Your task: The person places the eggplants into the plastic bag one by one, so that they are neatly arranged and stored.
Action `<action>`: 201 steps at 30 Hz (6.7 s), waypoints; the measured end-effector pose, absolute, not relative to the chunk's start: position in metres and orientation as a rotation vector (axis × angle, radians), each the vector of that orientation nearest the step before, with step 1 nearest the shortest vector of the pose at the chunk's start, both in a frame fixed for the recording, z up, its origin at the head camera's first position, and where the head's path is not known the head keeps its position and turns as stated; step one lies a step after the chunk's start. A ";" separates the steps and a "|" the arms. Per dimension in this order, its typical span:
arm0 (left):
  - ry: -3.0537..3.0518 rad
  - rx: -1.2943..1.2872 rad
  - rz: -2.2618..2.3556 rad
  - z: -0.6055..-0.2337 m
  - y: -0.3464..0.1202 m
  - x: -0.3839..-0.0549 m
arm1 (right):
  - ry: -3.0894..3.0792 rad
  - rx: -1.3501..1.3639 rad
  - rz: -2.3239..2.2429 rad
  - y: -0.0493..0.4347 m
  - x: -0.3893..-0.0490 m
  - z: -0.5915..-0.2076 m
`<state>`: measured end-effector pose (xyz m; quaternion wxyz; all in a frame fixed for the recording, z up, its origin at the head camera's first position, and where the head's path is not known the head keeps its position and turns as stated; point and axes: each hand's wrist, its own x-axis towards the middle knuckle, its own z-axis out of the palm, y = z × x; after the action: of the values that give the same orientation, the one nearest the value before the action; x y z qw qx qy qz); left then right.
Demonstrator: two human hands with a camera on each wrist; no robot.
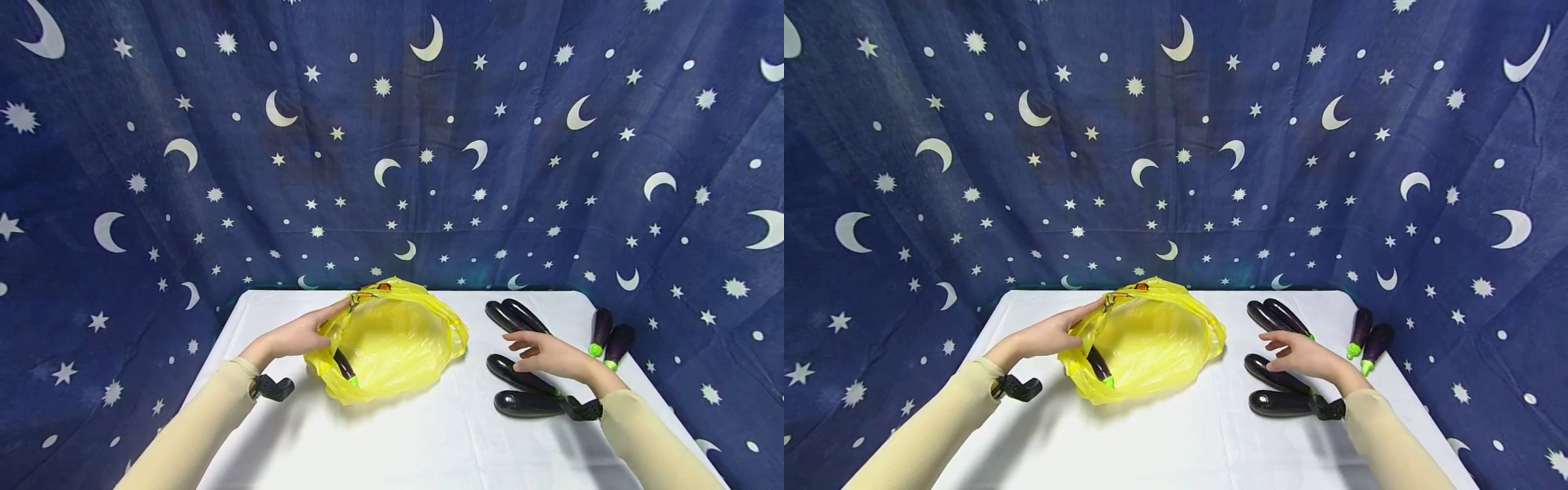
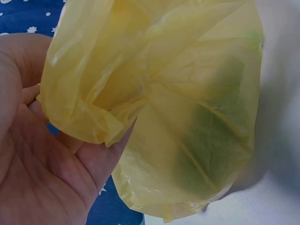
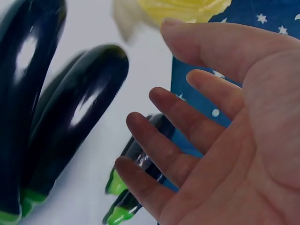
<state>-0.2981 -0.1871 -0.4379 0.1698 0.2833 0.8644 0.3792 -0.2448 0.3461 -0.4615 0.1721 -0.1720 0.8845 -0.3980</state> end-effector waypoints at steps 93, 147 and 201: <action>2.398 0.752 1.145 -0.438 -0.191 -0.293 | 2.324 -0.082 -1.037 0.375 -0.255 -0.491; 2.409 0.727 1.144 -0.435 -0.187 -0.293 | 2.314 -0.157 -1.055 0.377 -0.254 -0.487; 2.415 0.729 1.132 -0.435 -0.187 -0.292 | 2.066 -0.502 -1.341 0.254 -0.279 -0.459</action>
<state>-0.2924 -0.1873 -0.4351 0.1874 0.2589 0.8580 0.4022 -0.2793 0.2535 -0.4593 0.3088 -0.1900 0.7819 -0.5072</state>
